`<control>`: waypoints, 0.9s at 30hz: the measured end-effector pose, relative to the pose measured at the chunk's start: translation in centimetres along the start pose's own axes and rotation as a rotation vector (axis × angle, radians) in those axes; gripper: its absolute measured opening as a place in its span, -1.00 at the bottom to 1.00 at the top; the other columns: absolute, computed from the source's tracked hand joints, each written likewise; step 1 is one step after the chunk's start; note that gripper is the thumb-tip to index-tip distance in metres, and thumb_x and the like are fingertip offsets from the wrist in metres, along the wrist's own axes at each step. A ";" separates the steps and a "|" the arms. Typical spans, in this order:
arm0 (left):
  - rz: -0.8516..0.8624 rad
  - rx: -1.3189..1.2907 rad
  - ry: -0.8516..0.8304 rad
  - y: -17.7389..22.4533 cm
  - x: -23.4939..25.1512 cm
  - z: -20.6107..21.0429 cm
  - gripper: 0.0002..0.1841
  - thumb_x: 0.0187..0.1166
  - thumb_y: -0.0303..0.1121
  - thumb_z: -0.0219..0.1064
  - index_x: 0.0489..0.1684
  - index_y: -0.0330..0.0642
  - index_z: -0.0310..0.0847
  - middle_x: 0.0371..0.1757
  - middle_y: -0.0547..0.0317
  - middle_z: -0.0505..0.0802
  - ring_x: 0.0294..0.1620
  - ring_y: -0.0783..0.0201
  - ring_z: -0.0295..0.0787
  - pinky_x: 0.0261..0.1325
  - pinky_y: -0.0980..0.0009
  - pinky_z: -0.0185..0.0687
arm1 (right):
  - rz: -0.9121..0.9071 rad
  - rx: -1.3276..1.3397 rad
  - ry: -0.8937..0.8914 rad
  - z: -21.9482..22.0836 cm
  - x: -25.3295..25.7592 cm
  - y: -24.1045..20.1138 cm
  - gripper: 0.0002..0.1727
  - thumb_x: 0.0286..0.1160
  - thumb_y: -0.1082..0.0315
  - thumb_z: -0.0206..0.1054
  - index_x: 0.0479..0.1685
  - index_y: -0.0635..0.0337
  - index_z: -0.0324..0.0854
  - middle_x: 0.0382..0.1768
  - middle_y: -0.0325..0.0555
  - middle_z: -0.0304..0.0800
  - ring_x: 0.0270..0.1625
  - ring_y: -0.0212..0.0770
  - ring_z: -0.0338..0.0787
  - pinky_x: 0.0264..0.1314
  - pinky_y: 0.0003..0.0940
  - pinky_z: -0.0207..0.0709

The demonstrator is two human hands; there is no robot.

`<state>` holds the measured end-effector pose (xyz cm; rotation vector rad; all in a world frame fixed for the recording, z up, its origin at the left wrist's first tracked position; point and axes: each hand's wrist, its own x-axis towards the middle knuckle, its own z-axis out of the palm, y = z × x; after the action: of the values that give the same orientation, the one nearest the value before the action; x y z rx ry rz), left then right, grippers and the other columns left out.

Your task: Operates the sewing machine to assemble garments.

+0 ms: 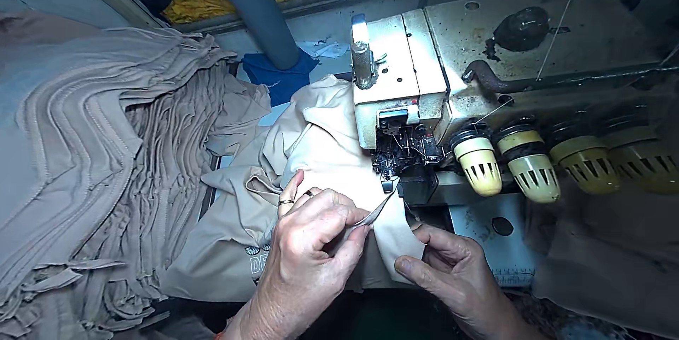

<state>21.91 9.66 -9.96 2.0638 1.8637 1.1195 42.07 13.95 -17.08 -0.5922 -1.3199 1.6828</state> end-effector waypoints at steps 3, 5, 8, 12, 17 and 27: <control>0.045 0.007 0.077 1.0 -0.9 0.5 -0.84 0.51 -0.22 0.43 -0.47 0.02 0.80 -0.48 0.47 0.84 -0.39 0.64 0.71 0.45 0.18 0.43 | 0.013 0.086 -0.043 0.3 -0.5 -0.3 -0.78 0.37 0.56 0.47 -0.01 0.31 0.72 -0.23 -0.23 0.94 -0.19 -0.49 0.89 -0.10 -0.56 0.79; 0.069 0.039 0.072 2.1 -1.4 0.9 -0.85 0.53 -0.24 0.41 -0.43 0.01 0.80 -0.45 0.41 0.87 -0.37 0.60 0.71 0.38 0.21 0.37 | 0.015 0.114 -0.058 0.4 -0.7 -0.3 -0.69 0.39 0.57 0.45 0.13 0.37 0.70 -0.18 -0.19 0.96 -0.15 -0.45 0.91 -0.06 -0.51 0.81; 0.113 0.158 0.053 2.6 -1.8 1.7 -0.85 0.52 -0.26 0.37 -0.41 0.01 0.82 -0.46 0.35 0.85 -0.36 0.48 0.67 0.35 0.12 0.28 | 0.004 0.134 -0.060 0.6 -0.8 0.0 -0.59 0.39 0.58 0.46 0.27 0.40 0.68 -0.13 -0.21 0.97 -0.13 -0.46 0.91 -0.02 -0.51 0.81; 0.199 0.295 0.093 2.0 -1.1 3.0 -0.82 0.52 -0.27 0.33 -0.44 0.00 0.83 -0.55 0.33 0.77 -0.45 0.40 0.62 0.28 0.09 0.33 | 0.007 0.151 -0.035 1.3 -0.5 -0.1 -0.64 0.39 0.61 0.43 0.21 0.38 0.72 -0.16 -0.25 0.97 -0.17 -0.49 0.90 -0.06 -0.53 0.80; 0.236 0.390 0.060 1.4 1.1 2.8 -0.80 0.53 -0.26 0.33 -0.39 -0.02 0.88 -0.42 0.27 0.76 -0.34 0.29 0.65 0.33 -0.04 0.34 | -0.024 0.105 0.020 3.4 0.4 0.1 -0.81 0.33 0.65 0.34 -0.13 0.36 0.79 -0.34 -0.30 0.92 -0.29 -0.57 0.84 -0.18 -0.59 0.76; 0.168 0.296 0.146 -0.2 1.7 2.9 -0.80 0.52 -0.26 0.36 -0.38 0.00 0.94 -0.13 0.29 0.96 -0.03 0.31 0.88 0.67 -0.37 0.10 | 0.014 0.151 -0.026 5.1 0.7 0.3 -0.88 0.46 0.65 0.29 -0.19 0.40 0.74 -0.45 -0.24 0.88 -0.40 -0.45 0.87 -0.30 -0.49 0.81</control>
<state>23.41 12.26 -11.43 2.3961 2.0655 1.1165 37.56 11.94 -15.62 -0.4935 -1.1969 1.7888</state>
